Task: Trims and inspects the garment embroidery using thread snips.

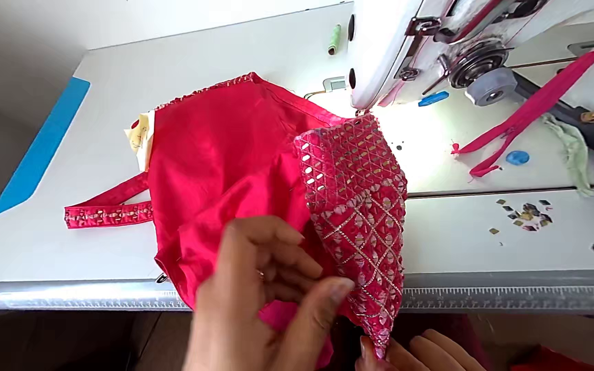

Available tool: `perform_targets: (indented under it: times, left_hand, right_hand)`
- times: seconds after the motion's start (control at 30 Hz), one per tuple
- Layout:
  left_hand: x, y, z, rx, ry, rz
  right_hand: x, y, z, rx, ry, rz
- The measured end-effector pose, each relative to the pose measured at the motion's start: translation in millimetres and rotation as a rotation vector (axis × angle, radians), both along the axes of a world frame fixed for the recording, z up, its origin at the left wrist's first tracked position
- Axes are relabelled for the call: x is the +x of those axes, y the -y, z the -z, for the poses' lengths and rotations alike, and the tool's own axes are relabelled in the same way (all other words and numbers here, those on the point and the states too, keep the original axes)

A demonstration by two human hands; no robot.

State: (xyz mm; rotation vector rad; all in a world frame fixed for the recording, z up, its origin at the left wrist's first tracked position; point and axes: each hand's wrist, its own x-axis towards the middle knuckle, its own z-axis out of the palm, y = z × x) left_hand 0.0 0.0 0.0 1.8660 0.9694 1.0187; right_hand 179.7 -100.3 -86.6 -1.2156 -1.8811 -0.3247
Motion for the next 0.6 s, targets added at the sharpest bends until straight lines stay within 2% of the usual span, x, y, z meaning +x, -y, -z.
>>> perform_targets:
  times: [0.2,0.6]
  left_hand:
    - [19.5,8.4,24.7,0.057,0.058,-0.115]
    - [29.4,-5.9,16.3,-0.307,0.410,0.198]
  right_hand:
    - [0.2,-1.2,0.6,0.005,-0.007,0.008]
    - [-1.1,-2.5,-0.6,0.011,0.004,0.025]
